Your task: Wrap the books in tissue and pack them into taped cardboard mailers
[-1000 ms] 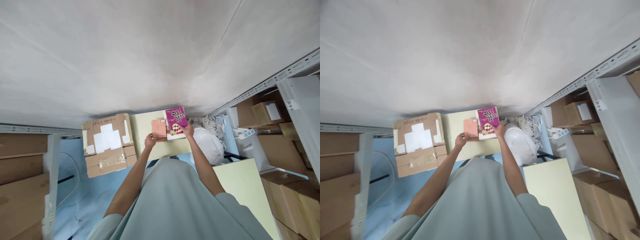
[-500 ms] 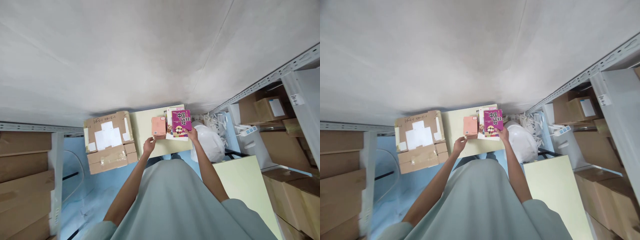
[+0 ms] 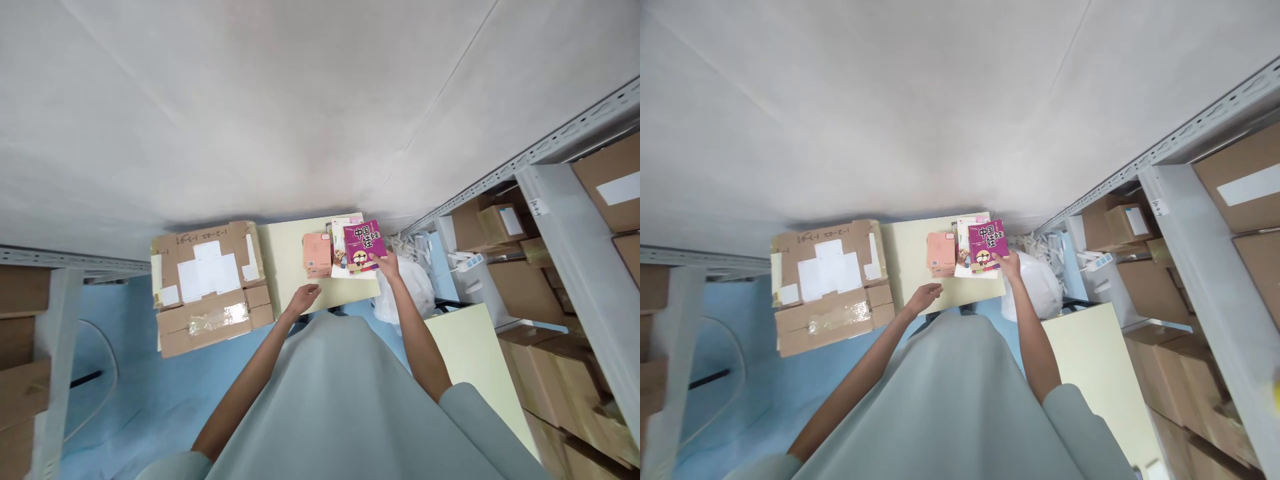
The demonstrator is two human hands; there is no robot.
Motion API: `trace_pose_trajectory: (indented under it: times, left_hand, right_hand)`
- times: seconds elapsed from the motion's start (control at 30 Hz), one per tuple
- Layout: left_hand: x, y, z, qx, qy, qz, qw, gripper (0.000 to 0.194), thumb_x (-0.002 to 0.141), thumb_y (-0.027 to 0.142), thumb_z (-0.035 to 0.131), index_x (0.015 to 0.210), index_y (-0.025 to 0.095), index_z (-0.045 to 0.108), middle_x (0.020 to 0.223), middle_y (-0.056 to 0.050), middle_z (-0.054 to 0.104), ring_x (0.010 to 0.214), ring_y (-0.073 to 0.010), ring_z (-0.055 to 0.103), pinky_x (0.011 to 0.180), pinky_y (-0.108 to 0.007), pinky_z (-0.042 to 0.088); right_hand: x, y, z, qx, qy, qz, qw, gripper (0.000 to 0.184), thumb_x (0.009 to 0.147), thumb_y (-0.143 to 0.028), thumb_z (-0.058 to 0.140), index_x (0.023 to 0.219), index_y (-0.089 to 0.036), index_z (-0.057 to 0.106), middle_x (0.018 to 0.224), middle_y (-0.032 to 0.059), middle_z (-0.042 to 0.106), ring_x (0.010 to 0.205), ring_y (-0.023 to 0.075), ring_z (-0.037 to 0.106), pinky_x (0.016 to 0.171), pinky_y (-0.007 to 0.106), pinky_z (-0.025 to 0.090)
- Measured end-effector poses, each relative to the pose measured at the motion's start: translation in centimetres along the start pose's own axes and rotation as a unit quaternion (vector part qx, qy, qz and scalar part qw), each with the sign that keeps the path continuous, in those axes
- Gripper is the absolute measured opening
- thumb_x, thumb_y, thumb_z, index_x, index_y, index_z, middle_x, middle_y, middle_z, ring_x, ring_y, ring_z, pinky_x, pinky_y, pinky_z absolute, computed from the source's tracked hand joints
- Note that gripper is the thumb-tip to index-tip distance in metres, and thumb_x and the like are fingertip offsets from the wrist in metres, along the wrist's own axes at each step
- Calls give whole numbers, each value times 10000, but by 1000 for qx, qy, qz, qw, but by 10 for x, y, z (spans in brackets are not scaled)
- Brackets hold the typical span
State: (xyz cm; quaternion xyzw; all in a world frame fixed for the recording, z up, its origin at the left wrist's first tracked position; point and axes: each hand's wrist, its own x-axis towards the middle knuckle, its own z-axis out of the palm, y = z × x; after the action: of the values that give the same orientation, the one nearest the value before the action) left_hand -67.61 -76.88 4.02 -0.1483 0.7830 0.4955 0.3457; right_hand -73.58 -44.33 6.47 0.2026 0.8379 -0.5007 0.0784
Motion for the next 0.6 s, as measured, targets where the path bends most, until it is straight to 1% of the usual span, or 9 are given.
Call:
trace_pose_trajectory:
  times: [0.1,0.17,0.23,0.27,0.33,0.4,0.47,0.53,0.6]
  left_hand:
    - [-4,13,1,-40,-28,30,998,567,934,591,693,1237,122,789,1249,-175,810,1157,-303,762,984,-381,599]
    - [-8,25,3,-65,-47,51,995,637,956,664,650,1278,130,781,1286,-164,800,1187,-291,746,990,-371,595]
    - [-11,37,6,-118,-79,78,987,690,955,715,630,1300,136,775,1305,-153,794,1201,-287,736,992,-372,593]
    - [-13,43,7,-159,-95,93,978,708,927,730,663,1291,133,777,1295,-154,797,1191,-292,737,989,-379,594]
    - [-15,53,8,-249,-107,115,956,735,813,724,799,1240,126,787,1240,-164,810,1131,-312,752,966,-404,598]
    - [-16,59,5,-315,-85,118,938,739,681,694,910,1145,130,795,1143,-161,826,1033,-320,765,913,-419,603]
    - [-15,59,-4,-347,-43,112,930,735,608,690,946,1069,140,787,1034,-139,831,936,-309,761,848,-411,598]
    - [-16,54,-19,-354,0,110,929,733,580,688,956,1038,144,777,973,-115,825,892,-294,748,809,-387,583]
    - [-20,45,-40,-341,40,116,932,718,588,675,961,1033,143,777,978,-104,822,910,-292,741,802,-367,570]
  right_hand:
    - [-11,-22,-14,61,14,16,998,700,726,-691,837,1161,-145,791,1056,141,852,1004,316,798,958,458,634]
    - [-23,-34,-24,108,-5,17,994,710,698,-695,866,1164,-164,804,1093,132,851,997,319,803,969,476,637]
    - [-38,-43,-31,139,-38,10,989,692,694,-670,896,1174,-180,810,1110,124,851,1009,327,805,979,488,639]
    - [-45,-47,-32,153,-54,7,987,678,700,-654,907,1180,-185,811,1111,120,852,1020,332,806,983,491,639]
    - [-57,-50,-29,178,-72,2,981,651,720,-633,914,1190,-195,811,1102,113,854,1040,337,805,986,493,642]
    - [-62,-51,-19,198,-70,-3,978,643,731,-634,909,1195,-201,807,1096,106,854,1051,331,803,985,484,645]
    - [-58,-48,-3,214,-49,-2,975,663,734,-649,896,1213,-202,794,1100,104,852,1039,320,804,969,471,652]
    - [-46,-45,14,225,-20,8,974,702,742,-676,868,1248,-200,769,1119,110,847,1011,308,807,935,459,662]
    - [-29,-41,30,216,14,23,976,734,765,-703,814,1282,-187,741,1151,127,838,983,301,809,894,453,670]
